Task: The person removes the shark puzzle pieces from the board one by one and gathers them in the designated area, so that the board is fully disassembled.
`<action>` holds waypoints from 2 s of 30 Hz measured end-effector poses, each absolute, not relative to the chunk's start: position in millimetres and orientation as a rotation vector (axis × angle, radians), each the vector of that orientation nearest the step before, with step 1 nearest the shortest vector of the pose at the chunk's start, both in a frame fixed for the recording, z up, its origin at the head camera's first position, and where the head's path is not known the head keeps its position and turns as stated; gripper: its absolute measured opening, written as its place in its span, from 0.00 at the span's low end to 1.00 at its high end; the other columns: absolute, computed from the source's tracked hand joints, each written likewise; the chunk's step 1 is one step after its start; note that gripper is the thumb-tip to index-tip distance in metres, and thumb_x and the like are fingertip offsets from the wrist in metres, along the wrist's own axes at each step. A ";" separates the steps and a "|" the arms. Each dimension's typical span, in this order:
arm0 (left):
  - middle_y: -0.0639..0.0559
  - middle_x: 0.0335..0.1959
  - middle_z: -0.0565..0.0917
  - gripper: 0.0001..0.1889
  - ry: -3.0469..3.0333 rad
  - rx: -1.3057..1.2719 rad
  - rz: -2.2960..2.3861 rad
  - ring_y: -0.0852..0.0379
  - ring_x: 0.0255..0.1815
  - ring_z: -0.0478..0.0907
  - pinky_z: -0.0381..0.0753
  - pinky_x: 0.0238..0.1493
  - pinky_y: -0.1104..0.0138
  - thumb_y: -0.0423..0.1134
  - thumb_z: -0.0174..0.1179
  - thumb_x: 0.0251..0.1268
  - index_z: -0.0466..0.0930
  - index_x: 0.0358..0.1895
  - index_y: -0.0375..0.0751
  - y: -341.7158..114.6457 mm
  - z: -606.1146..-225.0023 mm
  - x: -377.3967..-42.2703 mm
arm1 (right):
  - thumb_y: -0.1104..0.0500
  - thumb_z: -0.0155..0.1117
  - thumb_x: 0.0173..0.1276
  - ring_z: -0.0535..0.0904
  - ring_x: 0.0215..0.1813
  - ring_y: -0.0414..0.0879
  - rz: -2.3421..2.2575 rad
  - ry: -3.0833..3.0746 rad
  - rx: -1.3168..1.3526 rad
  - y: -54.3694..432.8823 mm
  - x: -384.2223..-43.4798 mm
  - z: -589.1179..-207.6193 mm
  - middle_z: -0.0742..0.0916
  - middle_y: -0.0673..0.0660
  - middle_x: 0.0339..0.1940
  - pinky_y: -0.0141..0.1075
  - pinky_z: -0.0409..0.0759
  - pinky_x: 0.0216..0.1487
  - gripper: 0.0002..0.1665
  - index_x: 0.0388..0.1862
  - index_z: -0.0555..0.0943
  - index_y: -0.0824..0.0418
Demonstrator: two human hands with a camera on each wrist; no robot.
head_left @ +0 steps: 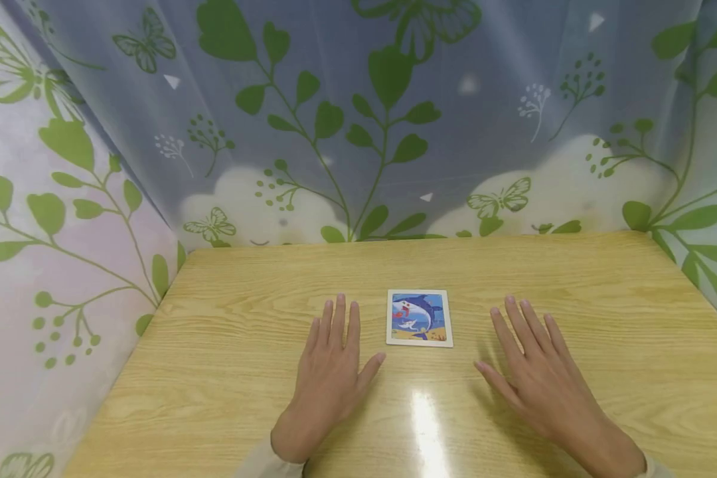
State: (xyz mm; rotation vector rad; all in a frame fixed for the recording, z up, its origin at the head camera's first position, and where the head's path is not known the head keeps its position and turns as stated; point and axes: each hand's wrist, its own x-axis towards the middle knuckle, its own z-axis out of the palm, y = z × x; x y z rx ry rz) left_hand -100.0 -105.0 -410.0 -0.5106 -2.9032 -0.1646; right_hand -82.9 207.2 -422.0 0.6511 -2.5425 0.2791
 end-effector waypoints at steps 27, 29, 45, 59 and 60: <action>0.34 0.81 0.47 0.40 -3.065 -0.630 -0.300 0.36 0.81 0.45 0.49 0.78 0.48 0.59 0.49 0.78 0.53 0.79 0.32 -101.8 -413.3 -103.5 | 0.37 0.51 0.79 0.53 0.79 0.67 0.312 -2.652 0.693 207.3 -86.6 -423.9 0.61 0.73 0.79 0.53 0.36 0.80 0.45 0.78 0.60 0.69; 0.34 0.81 0.47 0.40 -3.078 -0.643 -0.333 0.36 0.81 0.45 0.48 0.78 0.48 0.58 0.50 0.78 0.53 0.79 0.32 -101.0 -413.2 -104.6 | 0.39 0.53 0.78 0.53 0.80 0.67 0.327 -2.683 0.698 206.3 -87.7 -423.2 0.60 0.73 0.79 0.52 0.35 0.80 0.45 0.78 0.59 0.69; 0.34 0.80 0.52 0.38 -3.162 -0.742 -0.522 0.39 0.81 0.48 0.54 0.77 0.50 0.54 0.55 0.77 0.56 0.78 0.34 -88.4 -407.6 -134.2 | 0.43 0.57 0.77 0.52 0.79 0.69 0.458 -2.861 0.775 190.9 -113.4 -422.5 0.57 0.71 0.80 0.61 0.51 0.77 0.43 0.78 0.60 0.70; 0.35 0.80 0.51 0.40 -3.199 -0.882 -0.458 0.40 0.81 0.47 0.52 0.78 0.53 0.55 0.59 0.74 0.56 0.78 0.34 -65.0 -410.5 -157.5 | 0.45 0.61 0.76 0.57 0.76 0.72 0.555 -2.883 0.956 170.8 -141.7 -425.5 0.64 0.74 0.76 0.63 0.57 0.74 0.43 0.75 0.63 0.73; 0.35 0.80 0.50 0.40 -3.203 -0.900 -0.445 0.40 0.81 0.47 0.52 0.78 0.53 0.55 0.58 0.74 0.56 0.79 0.34 -64.4 -410.9 -158.4 | 0.45 0.61 0.76 0.57 0.76 0.72 0.564 -2.885 0.970 169.5 -143.4 -425.3 0.64 0.75 0.76 0.63 0.57 0.74 0.43 0.75 0.63 0.73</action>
